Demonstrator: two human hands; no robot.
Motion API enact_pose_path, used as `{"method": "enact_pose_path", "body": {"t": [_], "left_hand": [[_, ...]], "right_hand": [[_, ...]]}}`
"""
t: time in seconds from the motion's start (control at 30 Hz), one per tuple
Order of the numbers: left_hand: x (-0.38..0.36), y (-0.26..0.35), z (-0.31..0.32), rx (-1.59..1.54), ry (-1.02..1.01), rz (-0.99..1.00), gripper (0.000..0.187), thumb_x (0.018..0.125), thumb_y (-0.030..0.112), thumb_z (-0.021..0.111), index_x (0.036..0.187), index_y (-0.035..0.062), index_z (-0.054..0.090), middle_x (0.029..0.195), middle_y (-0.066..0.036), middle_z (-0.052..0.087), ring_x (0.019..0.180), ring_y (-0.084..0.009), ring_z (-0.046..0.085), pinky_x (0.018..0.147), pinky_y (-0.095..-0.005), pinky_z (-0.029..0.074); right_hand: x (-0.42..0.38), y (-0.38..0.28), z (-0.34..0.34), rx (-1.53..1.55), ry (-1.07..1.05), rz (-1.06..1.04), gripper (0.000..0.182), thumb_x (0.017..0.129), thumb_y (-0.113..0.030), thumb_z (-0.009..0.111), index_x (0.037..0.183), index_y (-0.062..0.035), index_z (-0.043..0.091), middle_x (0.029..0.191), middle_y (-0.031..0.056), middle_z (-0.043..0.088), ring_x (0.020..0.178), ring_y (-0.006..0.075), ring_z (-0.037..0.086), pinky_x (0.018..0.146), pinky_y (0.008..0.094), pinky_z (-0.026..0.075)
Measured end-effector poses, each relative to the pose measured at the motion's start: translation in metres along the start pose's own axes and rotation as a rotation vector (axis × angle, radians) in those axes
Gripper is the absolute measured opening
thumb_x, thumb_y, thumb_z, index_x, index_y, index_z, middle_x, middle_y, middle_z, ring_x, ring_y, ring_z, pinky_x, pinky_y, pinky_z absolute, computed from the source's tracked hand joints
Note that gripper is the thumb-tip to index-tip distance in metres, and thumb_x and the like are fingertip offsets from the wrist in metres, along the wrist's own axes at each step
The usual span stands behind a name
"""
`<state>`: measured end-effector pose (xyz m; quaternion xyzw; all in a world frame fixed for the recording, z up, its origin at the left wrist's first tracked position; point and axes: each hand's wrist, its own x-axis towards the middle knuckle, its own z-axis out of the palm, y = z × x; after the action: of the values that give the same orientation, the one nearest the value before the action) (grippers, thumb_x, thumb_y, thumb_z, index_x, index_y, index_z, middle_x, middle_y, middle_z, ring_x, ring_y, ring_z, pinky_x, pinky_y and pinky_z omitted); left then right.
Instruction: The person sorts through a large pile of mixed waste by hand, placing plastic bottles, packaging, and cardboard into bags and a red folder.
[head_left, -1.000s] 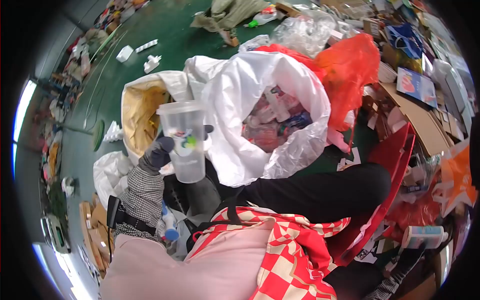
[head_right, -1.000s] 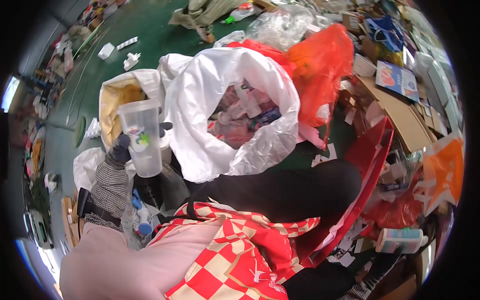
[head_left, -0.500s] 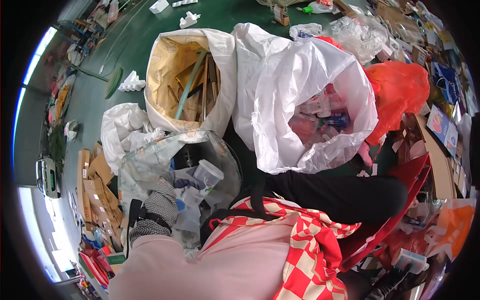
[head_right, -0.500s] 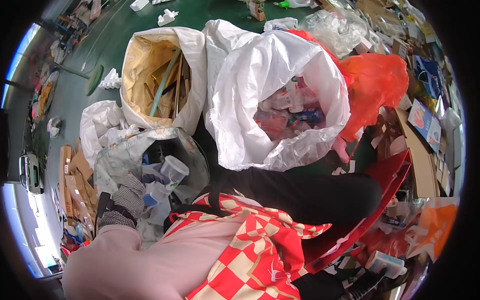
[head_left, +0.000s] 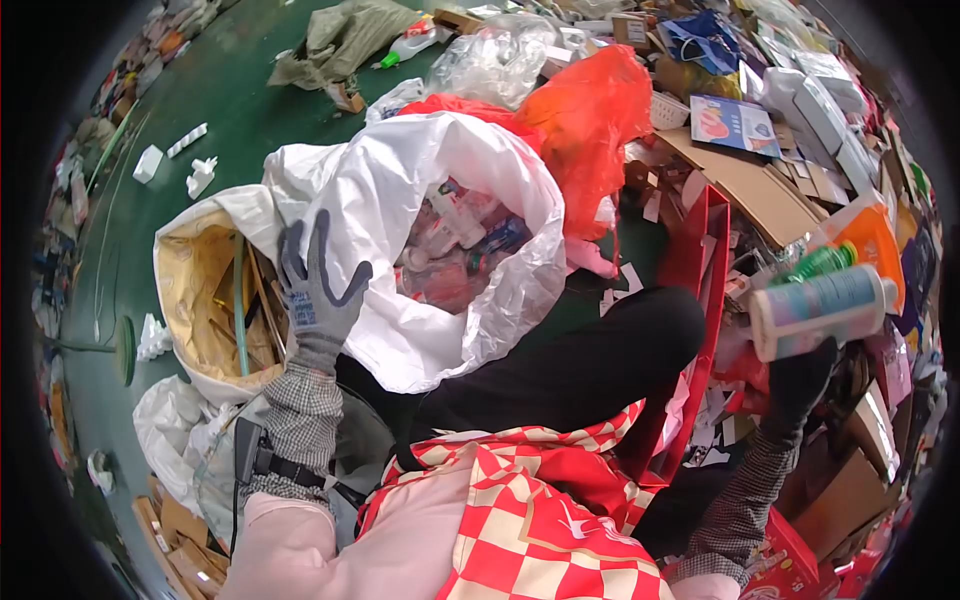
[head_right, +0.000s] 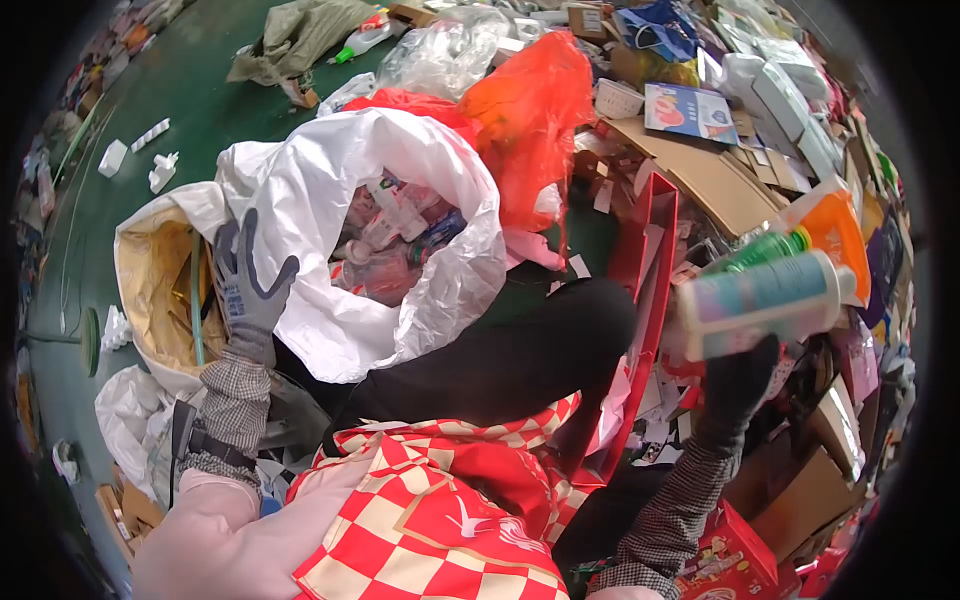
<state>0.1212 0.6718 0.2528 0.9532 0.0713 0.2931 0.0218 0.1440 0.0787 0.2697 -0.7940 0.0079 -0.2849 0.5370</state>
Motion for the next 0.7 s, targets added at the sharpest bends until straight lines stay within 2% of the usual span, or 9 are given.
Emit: {"method": "enact_pose_path", "body": {"t": [0.03,0.1,0.17,0.23,0.27,0.4,0.57,0.6,0.7], "left_hand": [[0.014,0.006,0.004,0.198,0.039,-0.017,0.087,0.067,0.034,0.074,0.138,0.0111,0.028,0.129,-0.024,0.040,0.113,-0.0380,0.044,0.094,-0.0420,0.037],[0.023,-0.020,0.055,-0.326,-0.225,-0.397,0.093,0.065,0.036,0.075,0.138,0.0066,0.026,0.125,-0.024,0.045,0.112,-0.0364,0.046,0.095,-0.0373,0.038],[0.030,-0.068,0.109,-0.854,-0.477,-0.670,0.086,0.064,0.031,0.078,0.130,-0.0042,0.036,0.116,-0.019,0.054,0.104,-0.0280,0.052,0.091,-0.0306,0.041],[0.053,-0.075,0.102,-0.905,-0.251,-0.725,0.070,0.064,0.020,0.077,0.120,-0.0065,0.046,0.111,-0.015,0.055,0.094,-0.0225,0.055,0.082,-0.0309,0.045],[0.066,-0.064,0.070,-1.038,-0.372,-0.582,0.047,0.072,0.026,0.070,0.107,-0.0023,0.057,0.102,-0.010,0.057,0.091,-0.0194,0.053,0.081,-0.0307,0.045],[0.102,-0.125,0.096,-1.684,-0.791,-0.823,0.059,0.078,0.041,0.062,0.117,-0.0011,0.050,0.110,-0.013,0.056,0.096,-0.0273,0.055,0.089,-0.0370,0.043],[0.165,-0.101,0.121,-1.285,-0.660,-0.692,0.063,0.078,0.043,0.062,0.121,-0.0004,0.047,0.114,-0.015,0.053,0.102,-0.0286,0.052,0.091,-0.0376,0.041],[0.179,-0.097,0.127,-1.185,-0.643,-0.648,0.064,0.078,0.044,0.062,0.122,-0.0003,0.046,0.115,-0.015,0.052,0.103,-0.0289,0.052,0.092,-0.0377,0.040],[0.215,-0.085,0.139,-0.884,-0.594,-0.534,0.067,0.078,0.045,0.061,0.124,0.0001,0.044,0.118,-0.016,0.051,0.106,-0.0296,0.050,0.093,-0.0381,0.039]], "right_hand": [[-0.003,-0.026,0.036,0.329,-0.122,0.053,0.046,0.085,-0.015,0.057,0.123,0.0010,0.038,0.119,0.0147,0.048,0.111,0.0277,0.047,0.098,0.0409,0.037],[-0.009,-0.078,0.107,1.001,-0.303,0.285,0.048,0.087,-0.015,0.056,0.128,-0.0034,0.035,0.121,0.0109,0.049,0.111,0.0270,0.049,0.097,0.0444,0.038],[-0.019,-0.114,0.179,0.742,-0.388,0.421,0.046,0.084,-0.009,0.056,0.125,-0.0037,0.037,0.113,0.0113,0.051,0.100,0.0238,0.056,0.086,0.0352,0.048],[-0.041,-0.091,0.260,0.318,-0.506,0.246,0.063,0.077,-0.019,0.068,0.127,-0.0040,0.033,0.111,0.0119,0.051,0.101,0.0252,0.054,0.087,0.0338,0.045],[-0.055,-0.091,0.276,0.188,-0.560,0.249,0.071,0.076,-0.028,0.066,0.132,-0.0060,0.027,0.119,0.0163,0.044,0.109,0.0305,0.046,0.093,0.0360,0.039],[-0.060,-0.123,0.267,-0.145,-0.916,0.266,0.083,0.077,-0.052,0.053,0.142,-0.0162,0.015,0.140,0.0254,0.024,0.127,0.0446,0.027,0.108,0.0460,0.016],[-0.038,-0.089,0.119,0.208,-0.167,0.041,0.052,0.079,-0.030,0.064,0.120,-0.0024,0.047,0.118,0.0185,0.051,0.113,0.0277,0.049,0.094,0.0333,0.039],[-0.033,-0.092,0.070,0.356,-0.148,0.274,0.043,0.084,-0.017,0.060,0.122,-0.0027,0.046,0.104,0.0069,0.056,0.096,0.0144,0.055,0.084,0.0271,0.044],[-0.037,-0.064,-0.059,0.344,0.282,0.289,0.037,0.087,-0.016,0.056,0.120,0.0001,0.049,0.105,0.0055,0.057,0.092,0.0113,0.056,0.086,0.0253,0.043]]}}
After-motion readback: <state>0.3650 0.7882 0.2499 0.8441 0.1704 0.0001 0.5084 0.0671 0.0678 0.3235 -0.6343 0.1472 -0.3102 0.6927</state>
